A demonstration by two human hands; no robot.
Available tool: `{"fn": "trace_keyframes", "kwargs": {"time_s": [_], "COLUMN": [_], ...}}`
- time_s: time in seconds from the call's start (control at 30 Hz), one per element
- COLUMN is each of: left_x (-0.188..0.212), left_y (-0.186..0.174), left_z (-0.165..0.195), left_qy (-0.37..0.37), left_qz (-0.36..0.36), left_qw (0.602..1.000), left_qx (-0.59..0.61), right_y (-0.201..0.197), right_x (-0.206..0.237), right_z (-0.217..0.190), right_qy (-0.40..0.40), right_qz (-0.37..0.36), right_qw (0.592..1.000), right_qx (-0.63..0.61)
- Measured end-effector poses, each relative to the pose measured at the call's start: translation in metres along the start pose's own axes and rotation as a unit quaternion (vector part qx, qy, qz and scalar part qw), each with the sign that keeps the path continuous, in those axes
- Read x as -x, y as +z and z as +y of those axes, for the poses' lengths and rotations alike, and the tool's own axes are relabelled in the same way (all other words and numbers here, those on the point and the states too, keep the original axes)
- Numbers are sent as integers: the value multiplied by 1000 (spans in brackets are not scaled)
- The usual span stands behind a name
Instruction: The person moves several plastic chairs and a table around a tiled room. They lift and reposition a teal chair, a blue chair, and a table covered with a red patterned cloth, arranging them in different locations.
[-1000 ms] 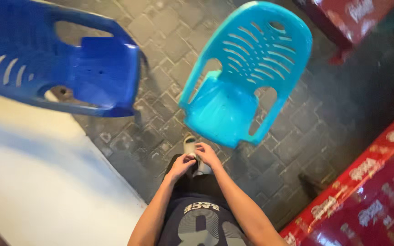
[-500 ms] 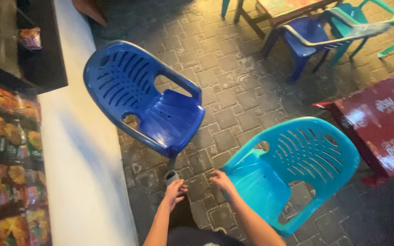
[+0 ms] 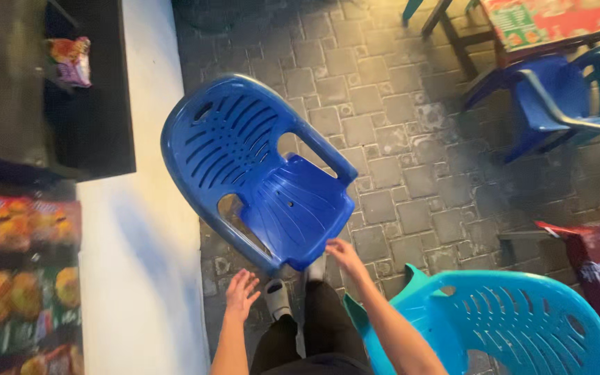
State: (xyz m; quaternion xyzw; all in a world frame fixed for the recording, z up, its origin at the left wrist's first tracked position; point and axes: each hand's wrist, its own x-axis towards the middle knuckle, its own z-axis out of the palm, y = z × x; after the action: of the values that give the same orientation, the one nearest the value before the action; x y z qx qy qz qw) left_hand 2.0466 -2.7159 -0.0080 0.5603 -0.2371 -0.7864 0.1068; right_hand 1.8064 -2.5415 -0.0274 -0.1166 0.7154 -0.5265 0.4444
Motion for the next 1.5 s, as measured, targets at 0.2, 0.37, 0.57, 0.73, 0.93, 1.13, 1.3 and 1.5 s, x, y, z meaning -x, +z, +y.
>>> {"fn": "trace_keyframes", "kwargs": {"time_s": [0.2,0.37,0.57,0.73,0.93,1.13,1.3,1.5], "left_x": [-106,-182,-241,-272,-298,-273,-230,-163], "left_y": [31,28,6,-6,-10,-24,-21,-8], "left_z": [45,49,26,18,9,-15,-5,32], "left_qy": [74,28,25,8,-41,44,91,87], "left_qz": [80,269,244,257,300,276,254,248], "left_qw": [994,960,969,966,953,950,960,965], "left_qx": [23,-70,17,24,1,140,80,14], "right_y": [-30,-62,-76,-84,-88,-124,-176,-198], "right_x": [-192,-317,-408,-451,-460,-403,-305,-167], "right_z": [-22,-27,-14,-2,10,42,47,49], "right_qy": [-90,-91,-4,93,143,155,118,99], "right_qz": [40,192,102,-14,53,122,153,266], "right_qw": [987,937,928,965,946,958,981,954], "right_qx": [129,277,359,246,285,210,-10,-95]}}
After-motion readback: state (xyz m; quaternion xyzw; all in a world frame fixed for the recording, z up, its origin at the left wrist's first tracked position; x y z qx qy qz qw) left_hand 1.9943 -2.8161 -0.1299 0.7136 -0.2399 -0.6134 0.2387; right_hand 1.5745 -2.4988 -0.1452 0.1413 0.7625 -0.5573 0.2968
